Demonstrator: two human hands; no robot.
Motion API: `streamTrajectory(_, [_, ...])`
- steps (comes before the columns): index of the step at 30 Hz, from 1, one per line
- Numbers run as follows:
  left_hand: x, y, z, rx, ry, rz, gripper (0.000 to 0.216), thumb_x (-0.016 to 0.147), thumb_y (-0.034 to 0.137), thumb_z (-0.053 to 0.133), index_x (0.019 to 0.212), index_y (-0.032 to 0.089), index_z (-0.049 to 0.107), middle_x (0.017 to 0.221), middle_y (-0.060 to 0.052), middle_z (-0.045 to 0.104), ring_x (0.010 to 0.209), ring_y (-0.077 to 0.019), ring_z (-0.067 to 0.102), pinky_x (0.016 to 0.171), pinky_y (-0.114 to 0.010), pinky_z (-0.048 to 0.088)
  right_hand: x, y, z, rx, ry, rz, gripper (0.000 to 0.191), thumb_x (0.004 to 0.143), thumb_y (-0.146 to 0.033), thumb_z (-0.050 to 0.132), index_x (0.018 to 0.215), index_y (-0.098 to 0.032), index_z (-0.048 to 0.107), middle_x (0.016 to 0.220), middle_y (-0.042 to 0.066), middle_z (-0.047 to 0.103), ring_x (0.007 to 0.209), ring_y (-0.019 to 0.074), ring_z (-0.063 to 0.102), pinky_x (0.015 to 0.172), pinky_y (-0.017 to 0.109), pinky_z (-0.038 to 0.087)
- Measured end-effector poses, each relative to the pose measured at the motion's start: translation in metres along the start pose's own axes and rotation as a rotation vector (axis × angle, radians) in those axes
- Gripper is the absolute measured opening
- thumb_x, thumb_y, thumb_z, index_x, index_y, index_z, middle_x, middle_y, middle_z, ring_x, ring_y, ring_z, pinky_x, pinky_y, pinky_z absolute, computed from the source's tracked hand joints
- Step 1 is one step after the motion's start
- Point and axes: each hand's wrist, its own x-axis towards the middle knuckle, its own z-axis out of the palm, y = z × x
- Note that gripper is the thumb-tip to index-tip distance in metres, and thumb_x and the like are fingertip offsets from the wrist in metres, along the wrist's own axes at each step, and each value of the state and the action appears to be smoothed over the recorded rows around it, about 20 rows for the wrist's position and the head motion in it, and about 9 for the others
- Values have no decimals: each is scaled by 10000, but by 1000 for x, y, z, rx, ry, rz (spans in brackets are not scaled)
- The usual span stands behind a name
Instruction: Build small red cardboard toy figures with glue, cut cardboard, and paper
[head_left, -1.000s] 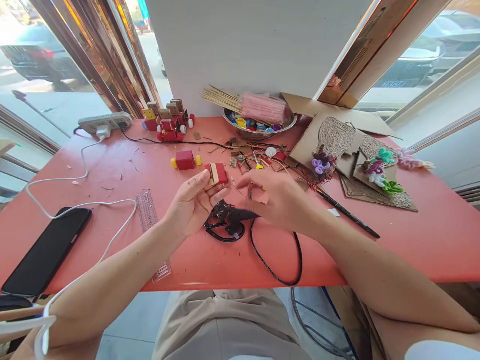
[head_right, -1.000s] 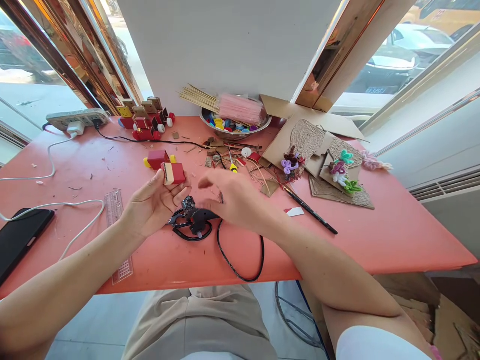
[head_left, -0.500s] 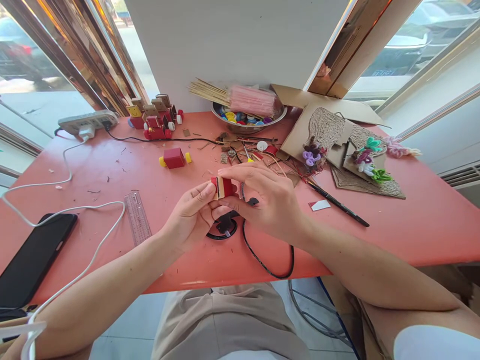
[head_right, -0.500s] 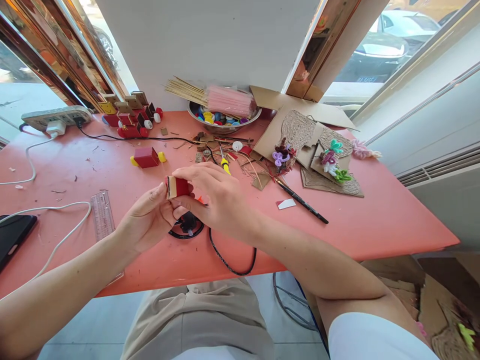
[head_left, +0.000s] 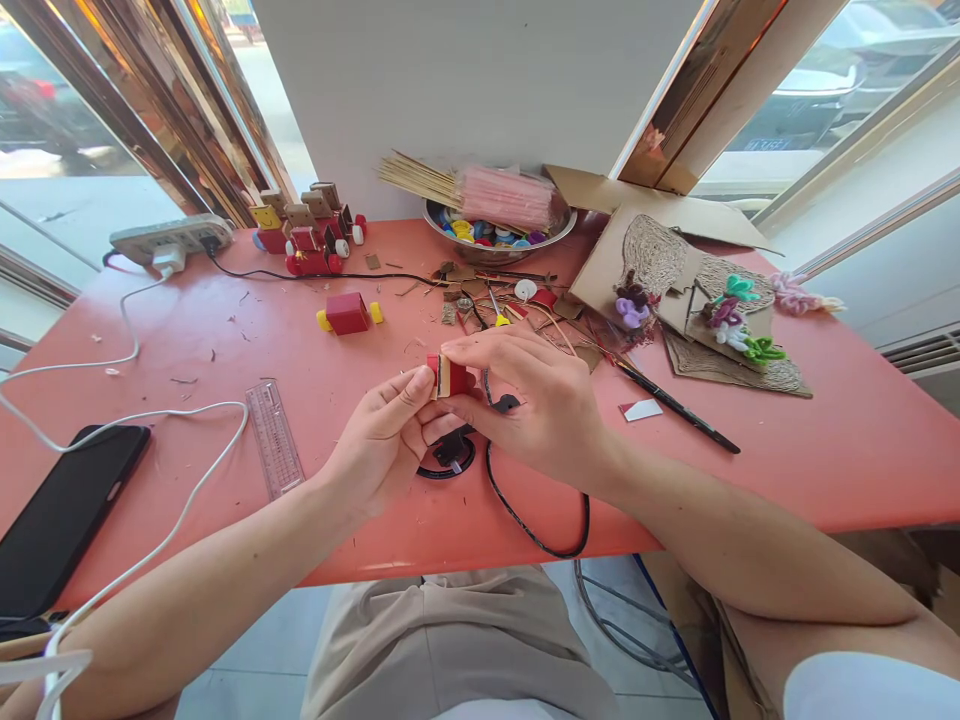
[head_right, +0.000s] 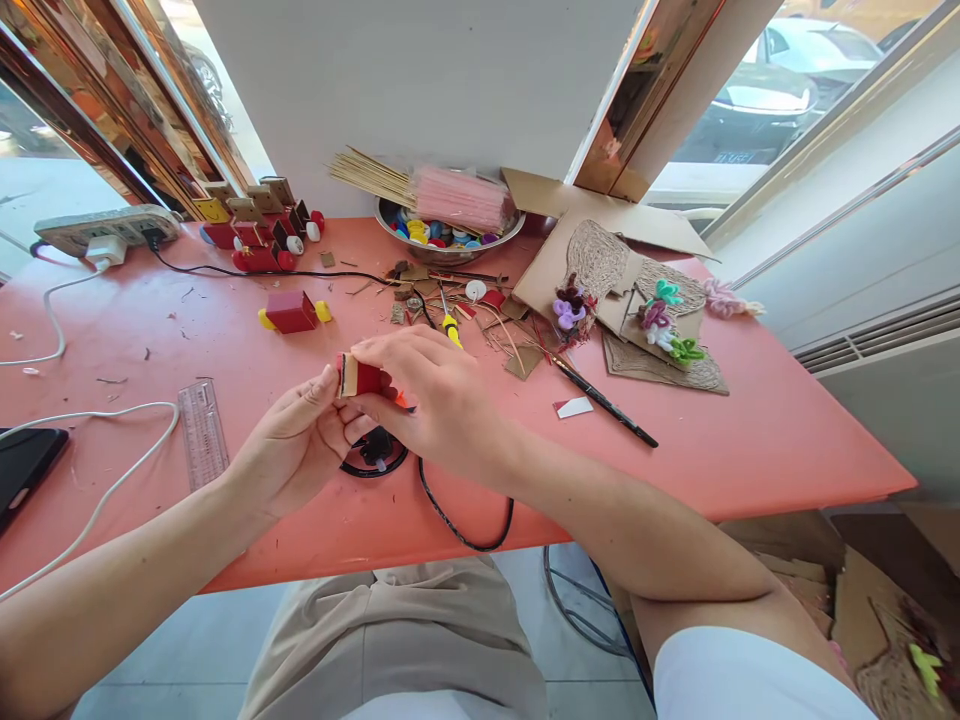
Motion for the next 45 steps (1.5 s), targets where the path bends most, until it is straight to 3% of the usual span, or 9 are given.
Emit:
streamTrajectory(5, [0,-1,-2,-12,-13,-2,165,807,288,935,855,181,819,850,-3,841,763,-126,808,706,-164,642,1,-1,-1,18,7,-7,99,1001,-233,684,1096,-256,703,1096,70,833,1008,225,782,916,379,643])
streamTrajectory(10, [-1,-2,-4,-37,-54,9,292,683,329,1016,868,191,837,888,-9,857,784,-140,814,716,-172,651,1,-1,0,33,8,-3,102,995,-238,692,1093,-261,711,1080,64,827,991,224,776,912,382,639])
streamTrajectory(17, [-2,-1,-4,5,-7,-10,185,813,306,933,892,185,819,878,-6,846,807,-137,817,732,-179,644,1,-1,2,56,16,16,112,980,-235,707,1085,-270,719,1082,62,823,1005,232,774,921,393,638])
streamTrajectory(25, [-2,-2,-4,31,-62,26,300,724,385,989,857,175,819,847,-24,835,801,-157,807,734,-203,645,2,-3,2,61,55,-11,133,961,-173,712,1061,-260,702,1089,55,830,1007,212,780,896,353,641])
streamTrajectory(33, [-2,-3,-7,101,-61,27,381,704,462,989,887,170,826,942,-74,849,924,-225,819,800,-271,654,0,0,2,78,34,31,118,951,-209,733,1052,-265,709,1087,51,830,1008,219,786,902,369,650])
streamTrajectory(45, [-3,0,-4,41,-125,25,373,637,427,1031,825,176,830,740,12,769,713,-108,742,714,-177,630,2,-5,1,139,99,3,165,930,-148,768,1048,-239,697,1083,60,832,1041,197,792,922,328,649])
